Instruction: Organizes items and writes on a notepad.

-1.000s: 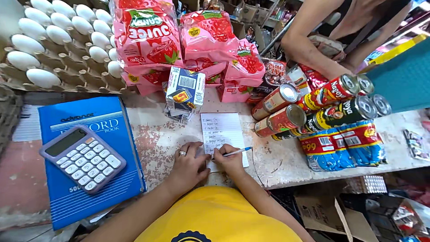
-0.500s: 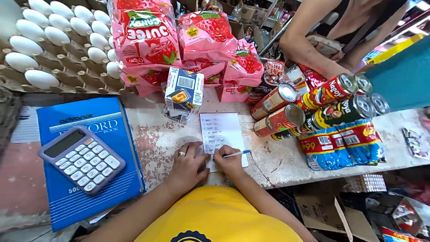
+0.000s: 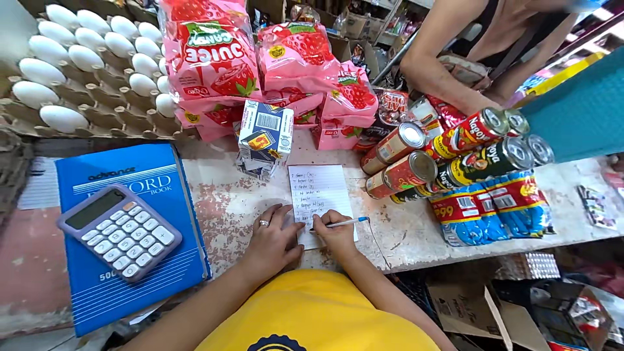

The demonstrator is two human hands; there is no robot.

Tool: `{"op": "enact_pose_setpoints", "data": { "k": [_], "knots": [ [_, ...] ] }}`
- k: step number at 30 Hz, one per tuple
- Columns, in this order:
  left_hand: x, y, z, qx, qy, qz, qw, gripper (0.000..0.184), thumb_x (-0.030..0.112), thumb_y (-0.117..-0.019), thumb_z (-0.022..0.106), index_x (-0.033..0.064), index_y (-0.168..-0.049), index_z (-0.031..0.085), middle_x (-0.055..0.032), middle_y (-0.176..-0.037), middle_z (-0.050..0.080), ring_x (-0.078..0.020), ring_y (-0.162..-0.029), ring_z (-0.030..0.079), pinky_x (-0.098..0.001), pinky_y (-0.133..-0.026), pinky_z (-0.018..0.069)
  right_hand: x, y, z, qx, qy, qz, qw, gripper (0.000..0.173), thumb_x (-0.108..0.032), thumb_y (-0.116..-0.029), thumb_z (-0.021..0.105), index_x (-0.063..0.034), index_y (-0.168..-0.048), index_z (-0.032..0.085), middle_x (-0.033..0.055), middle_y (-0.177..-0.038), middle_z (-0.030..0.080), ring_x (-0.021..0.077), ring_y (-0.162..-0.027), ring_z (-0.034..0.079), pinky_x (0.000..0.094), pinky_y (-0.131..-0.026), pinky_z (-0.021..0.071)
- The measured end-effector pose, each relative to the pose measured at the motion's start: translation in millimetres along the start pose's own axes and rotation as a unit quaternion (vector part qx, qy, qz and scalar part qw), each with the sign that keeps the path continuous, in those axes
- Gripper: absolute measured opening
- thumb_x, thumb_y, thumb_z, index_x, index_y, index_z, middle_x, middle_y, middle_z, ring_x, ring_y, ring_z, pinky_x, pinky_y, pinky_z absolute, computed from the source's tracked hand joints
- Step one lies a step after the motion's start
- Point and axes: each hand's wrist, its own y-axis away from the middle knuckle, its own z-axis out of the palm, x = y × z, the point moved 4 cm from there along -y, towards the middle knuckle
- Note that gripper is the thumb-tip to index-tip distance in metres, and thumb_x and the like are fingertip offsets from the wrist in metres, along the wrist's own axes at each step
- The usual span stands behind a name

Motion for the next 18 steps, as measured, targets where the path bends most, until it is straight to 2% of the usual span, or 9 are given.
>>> {"op": "enact_pose_setpoints", "data": {
  "k": [6, 10, 18],
  "knots": [
    [0.2, -0.5, 0.7, 0.006, 0.0, -0.001, 1.0, 0.04, 0.04, -0.0889, 0.069, 0.0204, -0.124, 0.072, -0.02, -0.149, 0.052, -0.0496, -0.14, 0.042, -0.0694, -0.106, 0.0365, 2.2, -2.2, 1.5, -0.008, 0.016, -0.005, 1.0, 0.031, -0.004, -0.0865, 0.067, -0.0098, -0.059, 0.053, -0.0101, -0.055, 0.05, -0.0067, -0.051, 0.045, 0.0122, -0.051, 0.0379],
    [0.3, 0.0, 0.7, 0.0, 0.001, -0.004, 1.0, 0.041, 0.039, -0.0888, 0.069, 0.0203, -0.125, 0.072, -0.0202, -0.149, 0.052, -0.0499, -0.14, 0.042, -0.0699, -0.106, 0.0359, 3.1, -0.6, 2.7, -0.015, 0.021, -0.03, 0.999, 0.03, -0.005, -0.0867, 0.068, -0.0077, -0.059, 0.054, -0.0087, -0.056, 0.051, -0.0067, -0.053, 0.045, 0.0118, -0.052, 0.0378],
    [-0.7, 0.5, 1.7, -0.007, 0.004, -0.005, 1.0, 0.042, 0.04, -0.0893, 0.069, 0.0209, -0.127, 0.071, -0.0201, -0.15, 0.051, -0.0494, -0.142, 0.04, -0.07, -0.107, 0.0352, 3.0, -0.9, 1.3, -0.029, 0.021, -0.019, 0.999, 0.031, -0.005, -0.0872, 0.065, -0.0097, -0.059, 0.052, -0.0094, -0.056, 0.049, -0.0056, -0.053, 0.044, 0.0136, -0.052, 0.0366]
  ]
}}
